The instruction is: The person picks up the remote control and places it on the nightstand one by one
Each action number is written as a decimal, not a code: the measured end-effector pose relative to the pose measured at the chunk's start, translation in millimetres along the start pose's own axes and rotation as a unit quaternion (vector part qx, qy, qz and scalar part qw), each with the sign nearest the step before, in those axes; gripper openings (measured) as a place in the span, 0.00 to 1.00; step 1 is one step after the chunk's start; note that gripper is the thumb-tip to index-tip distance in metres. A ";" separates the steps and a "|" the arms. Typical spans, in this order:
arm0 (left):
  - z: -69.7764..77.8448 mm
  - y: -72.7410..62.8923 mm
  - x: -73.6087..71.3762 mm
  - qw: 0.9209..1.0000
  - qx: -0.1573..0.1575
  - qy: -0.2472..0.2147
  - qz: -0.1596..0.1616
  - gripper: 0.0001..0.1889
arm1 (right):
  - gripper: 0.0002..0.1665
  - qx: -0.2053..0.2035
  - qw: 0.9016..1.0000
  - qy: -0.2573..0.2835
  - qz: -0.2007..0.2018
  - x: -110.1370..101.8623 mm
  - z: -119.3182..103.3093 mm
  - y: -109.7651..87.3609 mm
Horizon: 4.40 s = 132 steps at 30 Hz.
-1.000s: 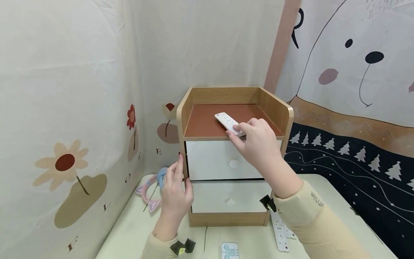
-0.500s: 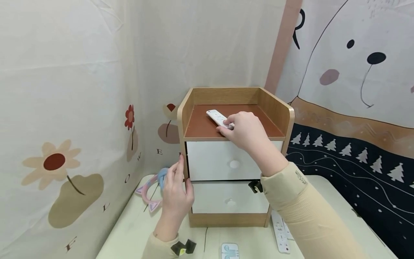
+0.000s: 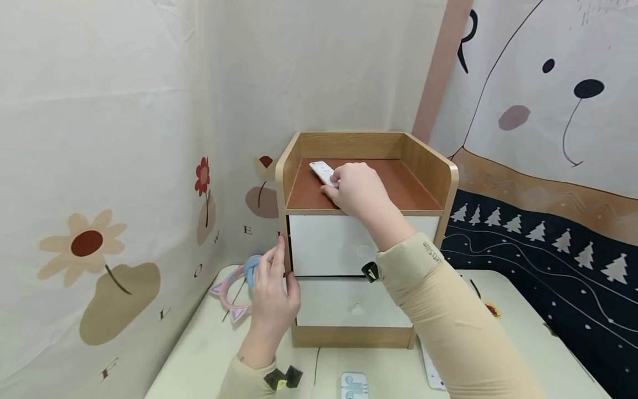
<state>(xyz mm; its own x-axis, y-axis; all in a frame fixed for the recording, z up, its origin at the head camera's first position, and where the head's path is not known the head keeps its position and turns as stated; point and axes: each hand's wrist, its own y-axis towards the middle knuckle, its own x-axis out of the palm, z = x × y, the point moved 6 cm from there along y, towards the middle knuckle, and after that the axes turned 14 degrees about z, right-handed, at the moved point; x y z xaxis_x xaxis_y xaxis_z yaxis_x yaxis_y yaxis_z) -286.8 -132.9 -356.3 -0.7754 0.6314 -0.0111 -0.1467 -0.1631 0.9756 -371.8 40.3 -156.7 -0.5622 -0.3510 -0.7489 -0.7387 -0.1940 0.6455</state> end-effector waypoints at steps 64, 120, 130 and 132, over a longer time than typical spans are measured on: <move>6.9 -3.7 3.0 1.000 -0.002 -0.005 -0.009 0.49 | 0.34 -0.182 0.933 0.091 0.298 -11.5 25.6 -122.1; 10.5 1.8 2.6 1.000 0.011 -0.011 0.000 0.48 | 0.35 0.394 0.916 -0.076 -0.010 102.8 323.1 -375.7; 10.0 -0.3 2.4 1.000 0.002 -0.010 -0.003 0.48 | 0.36 0.398 0.913 -0.090 -0.029 110.4 330.5 -382.6; 10.3 -0.1 2.5 1.000 0.003 -0.011 -0.002 0.48 | 0.36 0.401 0.911 -0.094 -0.030 110.8 332.5 -383.9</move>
<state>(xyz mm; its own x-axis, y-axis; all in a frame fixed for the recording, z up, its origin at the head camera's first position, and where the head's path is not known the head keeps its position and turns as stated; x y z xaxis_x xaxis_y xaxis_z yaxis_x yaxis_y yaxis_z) -282.4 -123.5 -354.2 -0.7612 0.6484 -0.0103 -0.1467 -0.1567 0.9767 -274.1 380.5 -537.4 -0.5104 -0.1839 -0.8400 -0.7617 0.5501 0.3424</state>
